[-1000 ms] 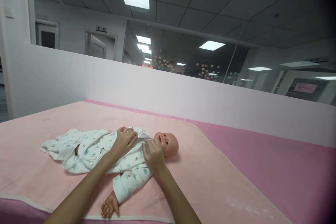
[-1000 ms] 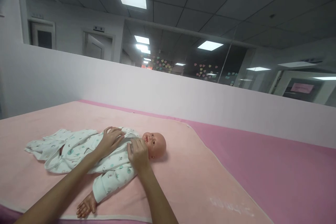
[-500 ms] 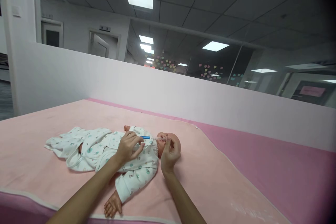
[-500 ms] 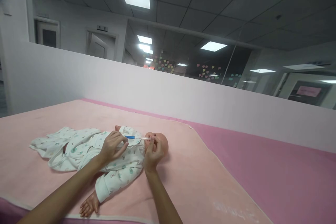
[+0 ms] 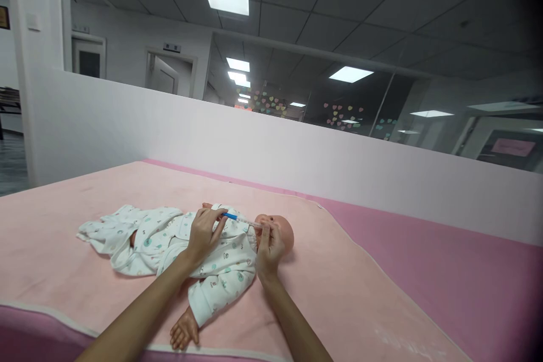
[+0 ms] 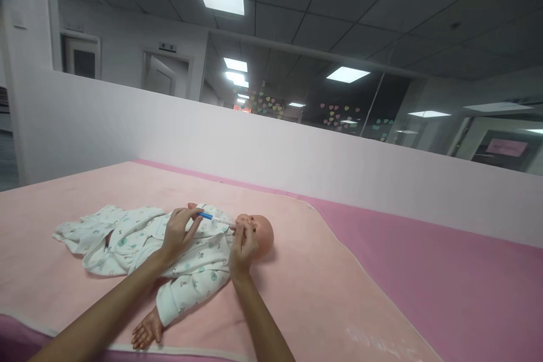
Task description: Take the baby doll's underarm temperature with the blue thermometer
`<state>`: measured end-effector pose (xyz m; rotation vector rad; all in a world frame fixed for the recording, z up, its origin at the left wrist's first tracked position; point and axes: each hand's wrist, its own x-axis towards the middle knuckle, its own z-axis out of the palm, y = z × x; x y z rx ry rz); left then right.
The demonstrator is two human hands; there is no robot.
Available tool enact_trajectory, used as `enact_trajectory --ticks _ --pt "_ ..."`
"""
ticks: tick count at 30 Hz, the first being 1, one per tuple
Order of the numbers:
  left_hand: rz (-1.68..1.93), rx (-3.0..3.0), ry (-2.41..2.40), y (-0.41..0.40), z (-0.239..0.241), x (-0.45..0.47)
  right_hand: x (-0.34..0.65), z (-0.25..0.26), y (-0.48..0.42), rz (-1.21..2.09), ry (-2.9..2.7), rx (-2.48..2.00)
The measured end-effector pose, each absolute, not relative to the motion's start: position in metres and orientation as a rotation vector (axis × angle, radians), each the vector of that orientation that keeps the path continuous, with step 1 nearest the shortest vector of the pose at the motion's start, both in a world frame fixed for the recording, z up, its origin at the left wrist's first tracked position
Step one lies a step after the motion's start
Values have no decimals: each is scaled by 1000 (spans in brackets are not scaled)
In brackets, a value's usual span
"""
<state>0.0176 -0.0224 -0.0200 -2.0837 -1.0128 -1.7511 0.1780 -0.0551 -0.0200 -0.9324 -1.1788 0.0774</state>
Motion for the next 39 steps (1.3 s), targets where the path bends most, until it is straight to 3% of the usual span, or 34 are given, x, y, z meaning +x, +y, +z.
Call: enact_trajectory --ticks 7,11,16,21,25,28,33,39 --pt "-1746 -2146 -888 -24 -19 18 205 40 -73 367 -1327 -908" --pt "-1830 -2134 -891 -27 -16 17 237 89 -106 542 -1227 -579" --pt "-1793 -2163 -963 -26 -17 16 255 111 -139 588 -1573 -887" --pt "-1689 -2243 -924 -25 -16 19 252 98 -152 545 -1548 -806" --pt "-1588 -2363 -935 -32 -9 22 249 80 -167 402 -1621 -1046" --pt "-1500 -2473 -953 -38 -3 27 258 61 -180 424 -1501 -917" --pt "-1196 -2573 -947 -40 -5 38 278 16 -183 -10 -1421 -1353" --pt "-1178 -2530 -1016 -37 -10 38 285 -31 -169 154 -1436 -1528"
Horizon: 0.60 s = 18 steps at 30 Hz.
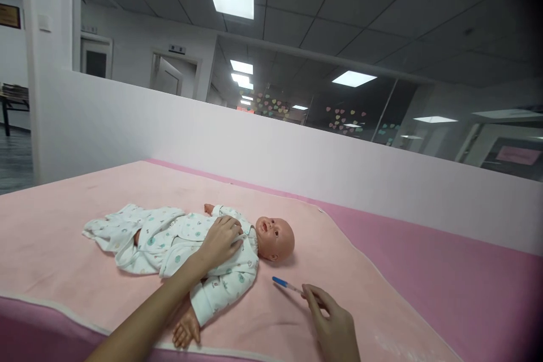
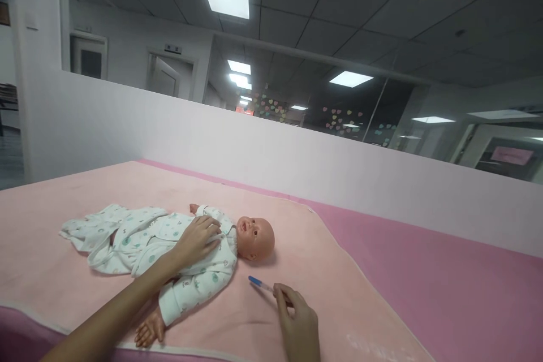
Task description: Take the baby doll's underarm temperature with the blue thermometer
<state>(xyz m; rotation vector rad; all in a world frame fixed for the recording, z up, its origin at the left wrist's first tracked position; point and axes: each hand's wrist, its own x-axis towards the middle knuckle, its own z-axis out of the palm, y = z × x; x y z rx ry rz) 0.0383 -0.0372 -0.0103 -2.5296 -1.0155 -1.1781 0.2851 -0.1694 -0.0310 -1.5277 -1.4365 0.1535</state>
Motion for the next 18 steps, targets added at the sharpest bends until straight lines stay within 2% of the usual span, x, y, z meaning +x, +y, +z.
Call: enact_trajectory --ticks 5,10,14,18 --pt "-1268 -2601 -1052 -33 -2 42 290 -46 -155 187 -1618 -1710" --pt "-1277 -2658 -1153 -22 -2 50 289 -41 -141 -122 -1728 -1825" --pt "-1303 -2706 -1149 -15 -10 51 257 -17 -118 -336 -1786 -1589" --pt "-1331 -2713 -1151 -15 -18 49 206 -1 -76 -325 -1858 -1283"
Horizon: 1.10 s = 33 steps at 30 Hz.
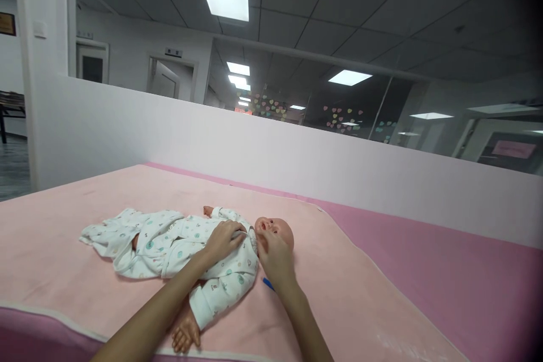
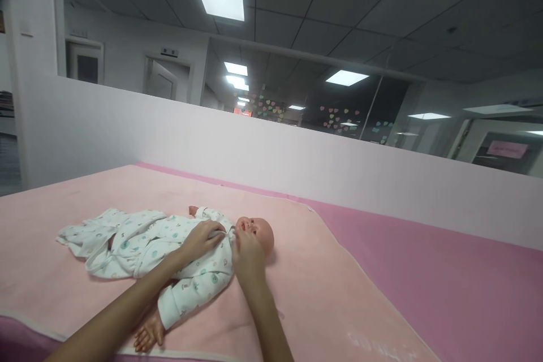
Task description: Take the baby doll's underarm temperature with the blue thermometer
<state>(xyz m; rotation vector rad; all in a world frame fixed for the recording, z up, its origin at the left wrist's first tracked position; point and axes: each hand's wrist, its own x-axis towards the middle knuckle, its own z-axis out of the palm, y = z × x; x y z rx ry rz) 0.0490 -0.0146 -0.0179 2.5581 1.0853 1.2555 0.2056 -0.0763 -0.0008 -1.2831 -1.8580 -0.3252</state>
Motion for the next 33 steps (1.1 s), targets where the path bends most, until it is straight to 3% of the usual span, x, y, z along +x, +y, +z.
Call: enact_trajectory --ticks 10,33 --pt "1192 2519 1163 -14 -24 46 165 -49 -35 -34 -1630 -1102" --pt "1249 2401 1092 -15 -24 43 162 -51 -37 28 -1406 -1122"
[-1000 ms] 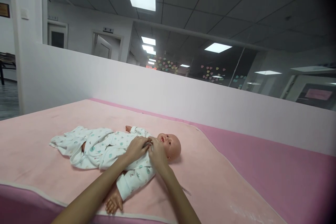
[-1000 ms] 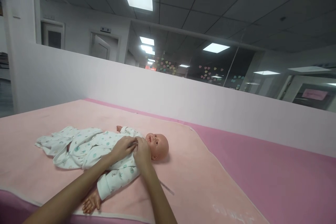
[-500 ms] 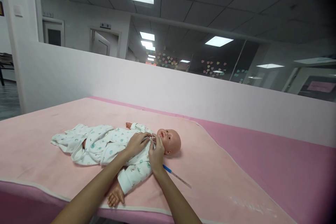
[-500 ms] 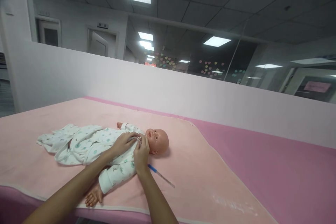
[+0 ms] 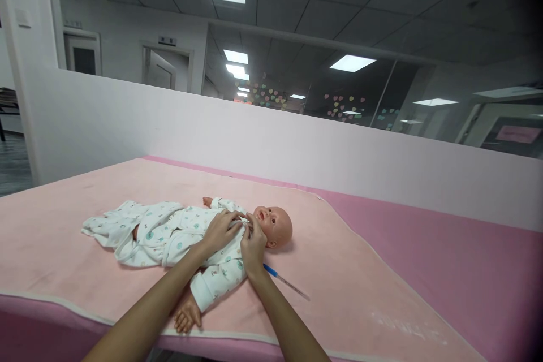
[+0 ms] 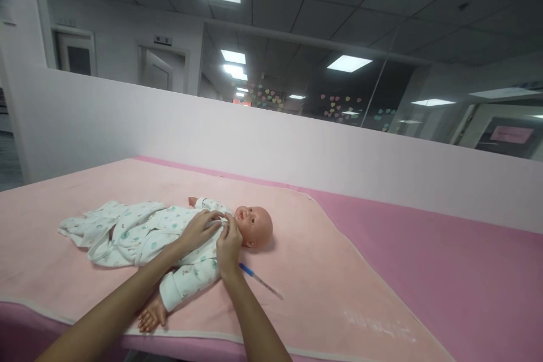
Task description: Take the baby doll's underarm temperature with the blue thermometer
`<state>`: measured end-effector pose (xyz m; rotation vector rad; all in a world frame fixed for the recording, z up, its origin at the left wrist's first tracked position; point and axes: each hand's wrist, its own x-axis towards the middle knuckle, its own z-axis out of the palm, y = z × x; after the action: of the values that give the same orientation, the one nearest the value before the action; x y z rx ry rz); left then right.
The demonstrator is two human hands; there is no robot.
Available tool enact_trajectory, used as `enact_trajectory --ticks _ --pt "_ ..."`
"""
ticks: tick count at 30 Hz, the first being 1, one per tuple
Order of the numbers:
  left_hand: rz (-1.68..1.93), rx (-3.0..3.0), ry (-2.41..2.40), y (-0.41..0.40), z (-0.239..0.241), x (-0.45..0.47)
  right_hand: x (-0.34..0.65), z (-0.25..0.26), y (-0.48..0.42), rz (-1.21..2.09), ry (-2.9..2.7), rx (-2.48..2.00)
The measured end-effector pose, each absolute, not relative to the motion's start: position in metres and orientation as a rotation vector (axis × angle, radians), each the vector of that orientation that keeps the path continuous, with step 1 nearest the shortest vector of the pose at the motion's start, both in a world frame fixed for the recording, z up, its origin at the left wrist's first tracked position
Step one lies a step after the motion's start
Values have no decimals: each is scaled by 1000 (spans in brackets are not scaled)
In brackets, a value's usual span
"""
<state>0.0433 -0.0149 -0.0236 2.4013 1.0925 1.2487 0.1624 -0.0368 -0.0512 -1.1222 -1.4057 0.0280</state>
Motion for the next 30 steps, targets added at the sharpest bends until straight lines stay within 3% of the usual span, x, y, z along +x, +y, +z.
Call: enact_trajectory --ticks 9,30 --pt "1289 2329 984 -11 -25 40 162 -50 -38 177 -1301 -1067" --pt "1323 2202 885 -12 -22 40 162 -48 -38 102 -1313 -1062"
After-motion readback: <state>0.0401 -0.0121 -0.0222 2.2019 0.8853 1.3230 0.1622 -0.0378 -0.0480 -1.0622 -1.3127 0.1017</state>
